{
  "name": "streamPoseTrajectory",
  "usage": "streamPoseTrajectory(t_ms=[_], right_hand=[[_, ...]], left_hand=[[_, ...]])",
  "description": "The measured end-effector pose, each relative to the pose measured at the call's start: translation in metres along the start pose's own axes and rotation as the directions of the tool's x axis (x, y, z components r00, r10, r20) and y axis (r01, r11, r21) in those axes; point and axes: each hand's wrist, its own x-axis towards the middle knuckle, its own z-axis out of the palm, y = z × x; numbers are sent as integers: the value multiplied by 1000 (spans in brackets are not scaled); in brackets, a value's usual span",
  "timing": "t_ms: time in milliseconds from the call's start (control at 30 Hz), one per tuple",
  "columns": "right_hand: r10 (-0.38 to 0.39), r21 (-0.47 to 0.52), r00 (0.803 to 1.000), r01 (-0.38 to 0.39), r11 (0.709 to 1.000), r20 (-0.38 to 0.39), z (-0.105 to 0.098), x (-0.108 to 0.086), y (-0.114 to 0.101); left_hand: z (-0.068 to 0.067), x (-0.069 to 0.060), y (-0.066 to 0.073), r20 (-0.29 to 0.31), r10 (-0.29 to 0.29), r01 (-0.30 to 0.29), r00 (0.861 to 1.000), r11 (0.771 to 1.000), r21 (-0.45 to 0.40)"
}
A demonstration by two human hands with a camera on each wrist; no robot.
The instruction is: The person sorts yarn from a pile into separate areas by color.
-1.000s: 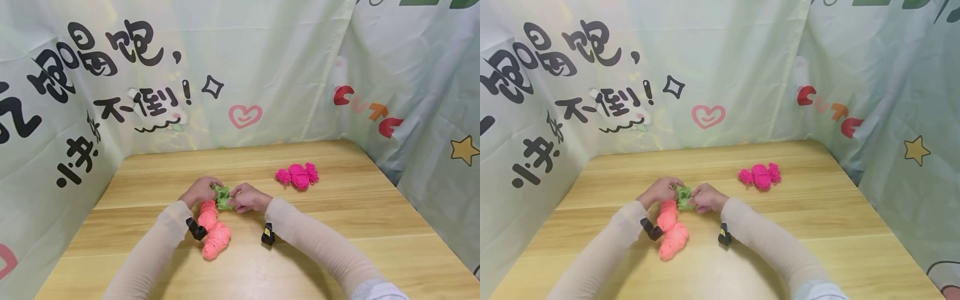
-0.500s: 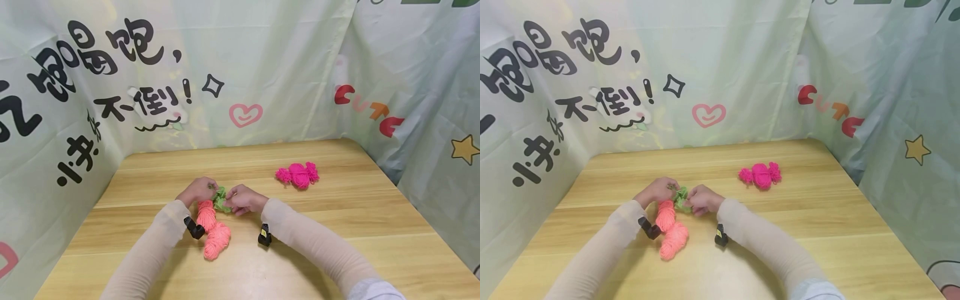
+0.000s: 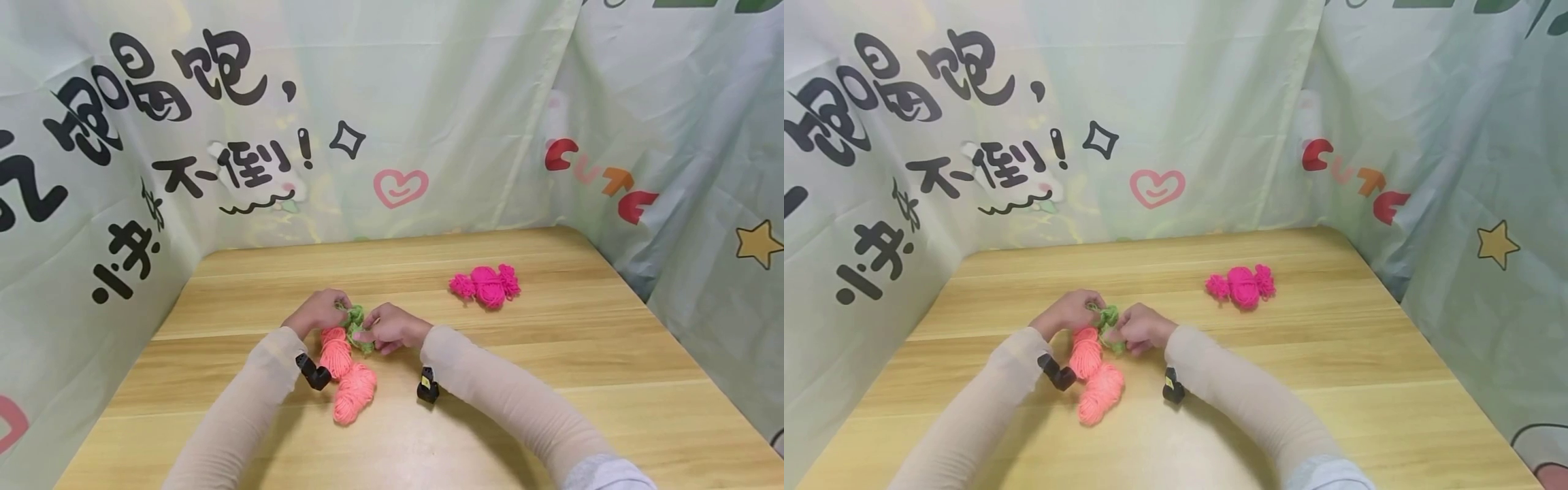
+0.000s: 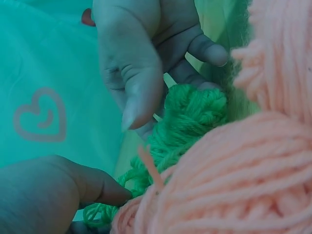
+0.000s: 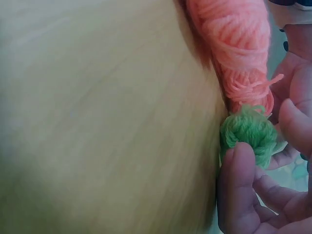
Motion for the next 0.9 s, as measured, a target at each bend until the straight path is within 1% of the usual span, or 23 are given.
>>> streamPoseTrajectory(t_ms=[67,267,433,600,700,800,900], right_hand=[[-6,-22,1000,6,1000,-6,2,0,0],[0,-60,1000,0,998,9,7,-2,0],[-15,-70,1000,14,997,-12,3,-3,-3],[-21,-61,1000,22,998,6,-2,-4,-6],[-22,-48,1000,23,999,13,-4,-6,-7],[-19,-28,999,19,999,27,-4,-5,-7],[-17,12,999,16,1000,44,-4,-4,-7]], left_hand=[[0,-1,-1,2,-5,5,1000,1000,-16],[4,-4,-8,28,-22,23,999,999,-39],[1,0,-6,25,-10,11,1000,999,-48],[-1,0,-1,28,-23,24,999,999,-43],[-1,0,2,20,-23,24,1000,999,-45],[-1,-1,1,14,-24,25,1000,999,-49],[0,-2,-1,11,-28,28,1000,998,-61]])
